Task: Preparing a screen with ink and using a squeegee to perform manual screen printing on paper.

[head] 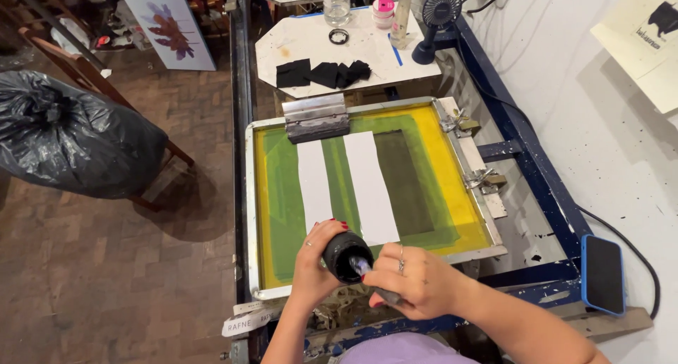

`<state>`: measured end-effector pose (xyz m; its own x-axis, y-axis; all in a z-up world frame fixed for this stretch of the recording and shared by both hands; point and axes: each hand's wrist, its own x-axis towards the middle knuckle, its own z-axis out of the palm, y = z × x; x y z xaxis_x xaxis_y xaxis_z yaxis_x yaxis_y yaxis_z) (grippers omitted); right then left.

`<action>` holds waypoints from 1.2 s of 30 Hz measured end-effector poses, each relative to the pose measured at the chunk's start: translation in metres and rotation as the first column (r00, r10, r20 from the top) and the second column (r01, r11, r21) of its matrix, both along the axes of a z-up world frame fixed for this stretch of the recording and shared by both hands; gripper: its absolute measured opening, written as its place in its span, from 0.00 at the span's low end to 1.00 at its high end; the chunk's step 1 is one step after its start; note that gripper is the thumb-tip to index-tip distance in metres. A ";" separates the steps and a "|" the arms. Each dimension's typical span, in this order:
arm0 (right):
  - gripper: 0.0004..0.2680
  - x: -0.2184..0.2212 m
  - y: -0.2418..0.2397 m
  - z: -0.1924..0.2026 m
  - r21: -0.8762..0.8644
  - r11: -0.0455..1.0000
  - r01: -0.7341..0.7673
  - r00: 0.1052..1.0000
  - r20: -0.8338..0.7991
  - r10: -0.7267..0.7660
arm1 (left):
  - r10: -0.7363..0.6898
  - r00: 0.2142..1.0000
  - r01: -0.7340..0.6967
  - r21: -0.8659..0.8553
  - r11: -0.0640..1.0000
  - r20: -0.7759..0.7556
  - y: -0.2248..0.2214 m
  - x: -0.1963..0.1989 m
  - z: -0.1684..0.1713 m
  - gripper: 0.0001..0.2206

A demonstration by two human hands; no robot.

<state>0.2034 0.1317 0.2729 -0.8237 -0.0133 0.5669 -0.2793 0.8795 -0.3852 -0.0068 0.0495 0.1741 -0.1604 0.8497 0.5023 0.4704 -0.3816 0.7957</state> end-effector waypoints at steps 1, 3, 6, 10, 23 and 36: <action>0.09 0.001 -0.001 -0.006 -0.051 0.999 0.017 1.000 -0.013 -0.018 | 0.029 0.999 -0.030 0.016 0.999 0.032 0.001 0.000 -0.004 0.22; 0.09 0.000 -0.002 -0.005 -0.112 0.992 0.052 0.998 -0.025 -0.055 | 0.058 0.998 -0.058 0.012 0.998 -0.007 0.000 0.000 -0.013 0.23; 0.10 -0.001 -0.003 -0.006 -0.207 0.974 0.097 0.989 -0.094 -0.118 | 0.096 0.994 -0.096 -0.010 0.995 -0.046 0.001 -0.001 -0.010 0.22; 0.10 -0.005 -0.003 -0.027 0.055 0.981 0.184 0.978 -0.107 -0.177 | 0.105 0.989 -0.110 -0.042 0.993 -0.105 0.002 -0.007 -0.008 0.21; 0.08 -0.011 -0.004 -0.034 -0.267 0.949 0.167 0.973 -0.109 -0.202 | 0.144 0.989 -0.144 -0.002 0.990 0.012 0.006 -0.003 -0.021 0.22; 0.10 -0.010 0.006 -0.025 -0.328 0.926 0.187 0.963 -0.126 -0.239 | 0.112 0.993 -0.113 0.029 0.993 0.023 0.002 -0.003 -0.013 0.22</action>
